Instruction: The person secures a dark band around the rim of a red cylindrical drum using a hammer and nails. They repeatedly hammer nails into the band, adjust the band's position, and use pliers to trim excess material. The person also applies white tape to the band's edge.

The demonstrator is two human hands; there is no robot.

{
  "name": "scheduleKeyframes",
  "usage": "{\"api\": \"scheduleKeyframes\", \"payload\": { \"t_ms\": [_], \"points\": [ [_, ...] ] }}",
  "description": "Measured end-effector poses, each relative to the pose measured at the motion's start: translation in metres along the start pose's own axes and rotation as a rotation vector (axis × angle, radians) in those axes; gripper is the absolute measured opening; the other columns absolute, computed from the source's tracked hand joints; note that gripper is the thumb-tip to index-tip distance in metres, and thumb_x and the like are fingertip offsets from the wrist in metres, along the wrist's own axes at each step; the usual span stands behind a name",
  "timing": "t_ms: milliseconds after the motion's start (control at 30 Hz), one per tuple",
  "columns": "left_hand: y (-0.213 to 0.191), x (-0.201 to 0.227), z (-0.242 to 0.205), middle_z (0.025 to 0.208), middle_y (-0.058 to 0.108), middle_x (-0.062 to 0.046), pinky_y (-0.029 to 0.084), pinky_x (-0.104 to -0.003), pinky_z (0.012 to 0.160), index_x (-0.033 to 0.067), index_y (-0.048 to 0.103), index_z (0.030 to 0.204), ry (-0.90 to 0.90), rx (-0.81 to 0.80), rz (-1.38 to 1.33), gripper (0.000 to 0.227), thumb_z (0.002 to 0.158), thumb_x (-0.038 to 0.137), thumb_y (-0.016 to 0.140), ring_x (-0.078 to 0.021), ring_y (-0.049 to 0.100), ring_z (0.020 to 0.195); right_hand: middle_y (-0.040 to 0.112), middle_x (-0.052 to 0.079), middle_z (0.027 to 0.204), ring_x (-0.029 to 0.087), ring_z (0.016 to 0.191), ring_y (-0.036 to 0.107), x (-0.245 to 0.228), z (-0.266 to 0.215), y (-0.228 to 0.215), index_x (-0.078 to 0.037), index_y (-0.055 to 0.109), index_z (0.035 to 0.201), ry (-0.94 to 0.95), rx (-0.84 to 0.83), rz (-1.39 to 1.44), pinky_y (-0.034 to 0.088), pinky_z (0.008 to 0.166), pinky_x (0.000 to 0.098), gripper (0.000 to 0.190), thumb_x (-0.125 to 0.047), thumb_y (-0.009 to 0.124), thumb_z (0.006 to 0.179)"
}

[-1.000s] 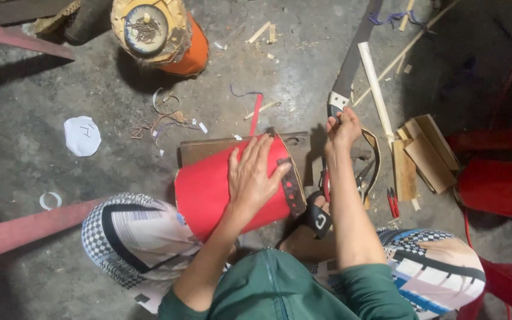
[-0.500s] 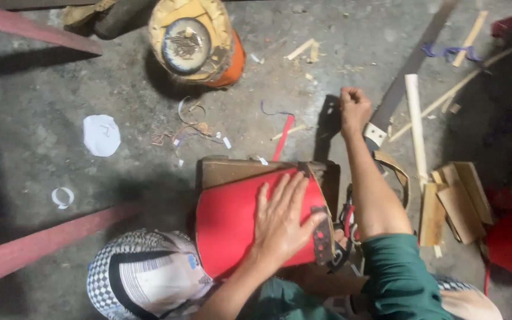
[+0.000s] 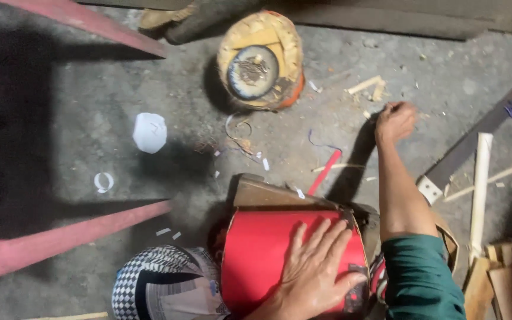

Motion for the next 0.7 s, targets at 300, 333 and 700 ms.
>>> {"api": "scheduleKeyframes", "payload": {
  "t_ms": [300,333,700],
  "points": [
    [-0.012,0.003,-0.005,0.159,0.04,-0.015,0.007,-0.061,0.118,0.0033,0.041,0.151,-0.056,-0.169,-0.064,0.079,0.098,0.061,0.029,-0.0345,0.031,0.149,0.06,0.011,0.086,0.032,0.079,0.058,0.038,-0.031,-0.017,-0.009,0.052,0.095,-0.083,-0.241,0.165,0.045,0.069,0.0477,0.016,-0.02,0.054,0.107],
    [-0.012,0.005,-0.008,0.159,0.04,-0.015,0.007,-0.061,0.118,0.0033,0.041,0.151,-0.054,-0.15,-0.061,0.079,0.098,0.061,0.029,-0.0345,0.031,0.149,0.06,0.011,0.086,0.032,0.079,0.058,0.045,-0.043,-0.025,-0.009,0.052,0.095,-0.099,-0.235,0.174,0.045,0.069,0.0477,0.016,-0.02,0.054,0.107],
    [-0.021,0.024,-0.048,0.141,0.06,-0.014,0.028,-0.053,0.106,0.003,0.058,0.136,0.046,0.053,0.008,0.071,0.091,0.056,0.049,-0.0338,0.05,0.128,0.066,0.002,0.097,0.019,0.085,0.068,0.023,-0.141,-0.229,-0.019,0.056,0.101,0.581,-0.567,1.316,0.061,0.075,0.0346,0.009,-0.014,0.059,0.108]
  ]
}}
Point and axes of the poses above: each hand's wrist, its own z-axis towards the middle knuckle, its own y-axis out of the palm, x = y × z, the point moved 1 cm from there along z, towards the middle knuckle
